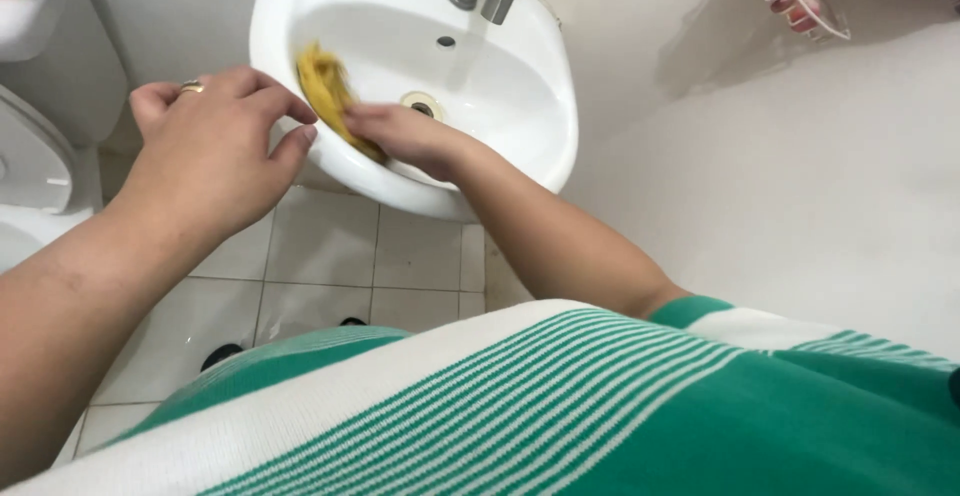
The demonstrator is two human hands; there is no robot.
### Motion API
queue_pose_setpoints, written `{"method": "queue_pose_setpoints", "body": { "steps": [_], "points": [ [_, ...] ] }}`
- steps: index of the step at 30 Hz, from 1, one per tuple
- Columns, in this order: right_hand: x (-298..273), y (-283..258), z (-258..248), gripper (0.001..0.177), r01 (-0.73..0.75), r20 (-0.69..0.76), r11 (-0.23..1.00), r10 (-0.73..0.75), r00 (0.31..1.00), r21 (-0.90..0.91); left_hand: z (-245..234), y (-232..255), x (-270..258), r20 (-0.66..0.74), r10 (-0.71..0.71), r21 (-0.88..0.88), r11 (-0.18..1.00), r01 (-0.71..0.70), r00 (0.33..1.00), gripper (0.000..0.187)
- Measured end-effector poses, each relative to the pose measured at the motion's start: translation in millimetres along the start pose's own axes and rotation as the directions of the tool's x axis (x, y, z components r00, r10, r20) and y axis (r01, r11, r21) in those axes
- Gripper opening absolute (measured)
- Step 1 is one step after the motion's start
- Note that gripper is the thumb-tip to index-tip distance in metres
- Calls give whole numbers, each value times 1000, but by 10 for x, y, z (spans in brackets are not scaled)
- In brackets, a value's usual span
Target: Scrubbing a bathroom sink with a brush and rinsing it before wiping with a cloth.
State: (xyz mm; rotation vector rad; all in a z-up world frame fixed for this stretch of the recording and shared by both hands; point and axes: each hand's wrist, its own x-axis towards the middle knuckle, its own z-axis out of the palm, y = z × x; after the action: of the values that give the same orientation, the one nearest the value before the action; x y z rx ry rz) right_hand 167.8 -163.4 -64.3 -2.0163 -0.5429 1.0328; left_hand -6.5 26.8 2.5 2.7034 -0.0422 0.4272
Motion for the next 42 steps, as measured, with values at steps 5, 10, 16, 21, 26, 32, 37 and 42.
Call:
{"method": "queue_pose_setpoints", "body": {
  "steps": [5,10,16,21,26,32,37,42],
  "points": [
    [808,352,86,66,29,-183,944,-94,979,-330,1,9,106,-10,63,-52,997,-63,998,19],
    [562,470,-75,68,-271,-386,643,-42,922,-717,-92,-46,167,-29,90,-82,992,-92,996,20],
    [38,-5,-49,47,-126,-204,870,30,979,-476,-77,-198,114,8,73,-103,992,-72,997,17],
    [179,-296,-271,41,268,-478,734,86,874,623,-125,-231,185,-32,127,-105,986,-130,991,19],
    [320,-544,-519,44,27,-829,993,-112,548,-116,-158,-294,329,-14,132,-137,982,-133,991,19],
    [985,-417,-394,62,-349,-612,510,-566,552,-786,-218,-482,374,-13,148,-129,980,-148,989,18],
    [1125,-599,-565,57,-491,-763,624,-286,580,-608,-215,-598,403,6,126,-163,979,-124,992,17],
    [1108,-651,-33,59,-362,-643,539,-545,538,-760,-171,-696,484,-35,184,-139,972,-187,982,15]
  ]
}}
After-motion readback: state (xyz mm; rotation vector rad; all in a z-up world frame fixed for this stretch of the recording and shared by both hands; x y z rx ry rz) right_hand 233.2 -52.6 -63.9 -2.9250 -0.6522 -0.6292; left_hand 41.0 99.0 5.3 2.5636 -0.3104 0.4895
